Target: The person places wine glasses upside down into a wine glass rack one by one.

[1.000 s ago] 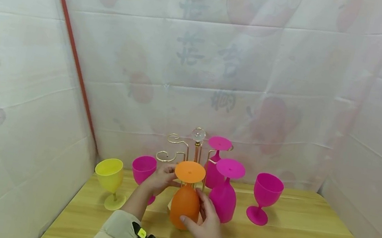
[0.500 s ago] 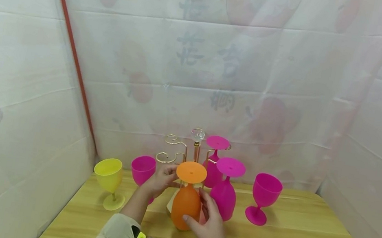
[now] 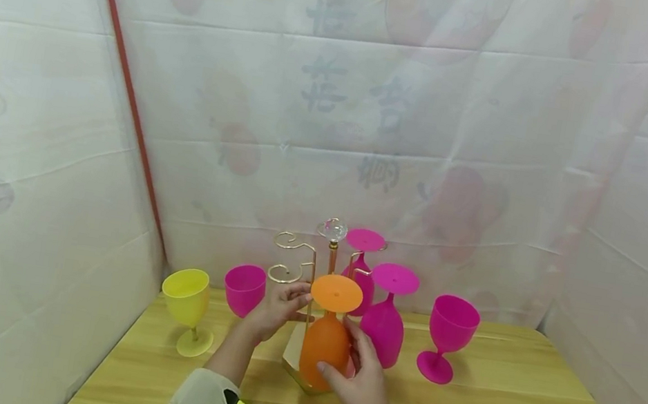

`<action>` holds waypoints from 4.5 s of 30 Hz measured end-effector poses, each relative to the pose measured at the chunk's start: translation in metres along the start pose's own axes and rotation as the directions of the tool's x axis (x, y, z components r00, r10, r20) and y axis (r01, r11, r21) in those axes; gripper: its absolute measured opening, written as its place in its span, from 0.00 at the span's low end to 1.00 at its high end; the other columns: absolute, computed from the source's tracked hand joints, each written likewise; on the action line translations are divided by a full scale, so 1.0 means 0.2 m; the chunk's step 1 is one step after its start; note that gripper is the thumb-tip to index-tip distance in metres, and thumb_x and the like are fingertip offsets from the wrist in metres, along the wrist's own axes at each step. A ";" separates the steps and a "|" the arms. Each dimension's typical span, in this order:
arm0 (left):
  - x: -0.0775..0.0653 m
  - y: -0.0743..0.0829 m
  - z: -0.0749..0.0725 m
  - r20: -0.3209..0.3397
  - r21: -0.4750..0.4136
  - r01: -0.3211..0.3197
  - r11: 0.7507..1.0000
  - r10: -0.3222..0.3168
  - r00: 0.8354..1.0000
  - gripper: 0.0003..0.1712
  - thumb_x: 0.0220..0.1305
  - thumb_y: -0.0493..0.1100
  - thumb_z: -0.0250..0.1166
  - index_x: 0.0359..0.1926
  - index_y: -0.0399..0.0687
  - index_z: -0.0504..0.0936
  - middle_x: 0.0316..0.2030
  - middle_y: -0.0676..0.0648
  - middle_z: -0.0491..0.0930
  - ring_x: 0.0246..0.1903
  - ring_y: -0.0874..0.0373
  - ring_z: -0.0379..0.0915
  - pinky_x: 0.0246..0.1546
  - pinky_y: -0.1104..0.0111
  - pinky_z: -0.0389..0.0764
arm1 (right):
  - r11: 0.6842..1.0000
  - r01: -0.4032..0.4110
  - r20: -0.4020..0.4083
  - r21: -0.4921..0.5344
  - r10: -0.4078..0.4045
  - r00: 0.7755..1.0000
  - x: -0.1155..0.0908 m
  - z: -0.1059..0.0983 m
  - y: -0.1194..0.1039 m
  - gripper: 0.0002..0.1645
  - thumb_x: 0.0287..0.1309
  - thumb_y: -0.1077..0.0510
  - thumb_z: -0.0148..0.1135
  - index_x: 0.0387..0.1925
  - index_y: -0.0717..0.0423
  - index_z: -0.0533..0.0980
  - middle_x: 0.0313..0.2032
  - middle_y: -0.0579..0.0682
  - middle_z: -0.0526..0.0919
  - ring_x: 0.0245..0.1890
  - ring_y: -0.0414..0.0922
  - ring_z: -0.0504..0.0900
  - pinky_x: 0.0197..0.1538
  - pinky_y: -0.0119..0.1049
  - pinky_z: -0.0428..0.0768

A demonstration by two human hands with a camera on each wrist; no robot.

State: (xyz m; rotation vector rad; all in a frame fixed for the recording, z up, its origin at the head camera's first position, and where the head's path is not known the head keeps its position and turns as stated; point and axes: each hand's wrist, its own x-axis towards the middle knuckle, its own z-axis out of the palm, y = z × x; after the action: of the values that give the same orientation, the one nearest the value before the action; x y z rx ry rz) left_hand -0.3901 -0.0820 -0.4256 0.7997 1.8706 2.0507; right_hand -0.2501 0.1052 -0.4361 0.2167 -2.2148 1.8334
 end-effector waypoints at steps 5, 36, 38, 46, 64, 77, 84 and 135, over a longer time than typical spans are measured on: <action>0.00 -0.01 0.02 -0.019 0.011 -0.002 1.000 0.002 1.000 0.24 0.74 0.40 0.54 0.63 0.26 0.68 0.64 0.33 0.67 0.63 0.45 0.66 0.55 0.46 0.78 | 0.998 0.055 -0.007 -0.014 -0.056 0.998 0.01 -0.02 0.02 0.49 0.49 0.54 0.77 0.70 0.47 0.63 0.68 0.51 0.67 0.67 0.53 0.70 0.64 0.44 0.73; -0.02 -0.07 0.31 -0.404 0.394 -0.092 0.915 0.261 0.877 0.12 0.69 0.42 0.61 0.48 0.45 0.85 0.47 0.44 0.65 0.51 0.54 0.63 0.50 0.63 0.77 | 0.983 0.043 -0.075 -0.181 -0.057 0.996 0.20 -0.24 0.11 0.49 0.54 0.49 0.73 0.73 0.49 0.58 0.70 0.55 0.62 0.69 0.59 0.66 0.66 0.53 0.69; -0.02 -0.06 0.34 -0.424 0.410 -0.083 0.909 0.270 0.864 0.12 0.68 0.42 0.61 0.47 0.45 0.86 0.46 0.45 0.65 0.49 0.55 0.63 0.48 0.65 0.76 | 0.982 0.048 -0.083 -0.184 -0.064 0.995 0.21 -0.25 0.12 0.49 0.55 0.50 0.73 0.73 0.51 0.58 0.70 0.56 0.63 0.68 0.60 0.67 0.66 0.55 0.70; -0.01 -0.07 0.42 -0.491 0.441 -0.021 0.897 0.261 0.831 0.13 0.68 0.47 0.62 0.47 0.46 0.86 0.44 0.49 0.65 0.49 0.55 0.62 0.42 0.71 0.74 | 0.972 0.081 -0.099 -0.220 -0.105 0.990 0.27 -0.30 0.16 0.48 0.56 0.52 0.71 0.73 0.56 0.57 0.70 0.58 0.63 0.65 0.60 0.69 0.65 0.57 0.69; 0.01 -0.07 0.55 -0.583 0.488 0.115 0.865 0.225 0.780 0.14 0.68 0.51 0.61 0.49 0.55 0.86 0.40 0.52 0.68 0.39 0.59 0.63 0.28 0.75 0.73 | 0.952 0.065 -0.101 -0.300 -0.099 0.990 0.37 -0.37 0.19 0.49 0.58 0.52 0.70 0.74 0.57 0.55 0.70 0.59 0.63 0.66 0.60 0.68 0.65 0.57 0.69; 0.02 -0.06 0.57 -0.561 0.505 0.074 0.860 0.262 0.786 0.13 0.69 0.47 0.61 0.48 0.50 0.86 0.38 0.52 0.65 0.41 0.58 0.60 0.33 0.73 0.69 | 0.925 0.076 -0.075 -0.373 -0.112 0.991 0.40 -0.42 0.18 0.51 0.58 0.51 0.70 0.75 0.58 0.54 0.71 0.62 0.62 0.68 0.62 0.66 0.62 0.61 0.71; 0.02 -0.06 0.57 -0.550 0.528 0.062 0.847 0.286 0.785 0.13 0.68 0.47 0.61 0.48 0.49 0.86 0.36 0.52 0.65 0.39 0.59 0.60 0.31 0.73 0.67 | 0.876 0.085 -0.055 -0.475 -0.126 0.991 0.38 -0.48 0.13 0.52 0.60 0.39 0.65 0.76 0.55 0.53 0.73 0.60 0.60 0.70 0.66 0.61 0.61 0.69 0.67; 0.02 -0.08 0.55 -0.488 0.662 0.097 0.743 0.329 0.808 0.10 0.70 0.47 0.59 0.46 0.54 0.84 0.35 0.53 0.65 0.37 0.61 0.60 0.36 0.70 0.64 | 0.349 0.172 0.146 -0.921 -0.100 0.984 0.64 -1.03 0.25 0.52 0.65 0.29 0.46 0.70 0.69 0.60 0.68 0.71 0.62 0.67 0.69 0.59 0.64 0.70 0.61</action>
State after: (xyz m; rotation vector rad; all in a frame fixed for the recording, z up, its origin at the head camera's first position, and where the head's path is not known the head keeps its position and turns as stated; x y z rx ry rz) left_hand -0.3360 0.0143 -0.4378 0.4294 3.0857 1.7991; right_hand -0.3657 0.3222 -0.4100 0.2032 -2.7728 0.2106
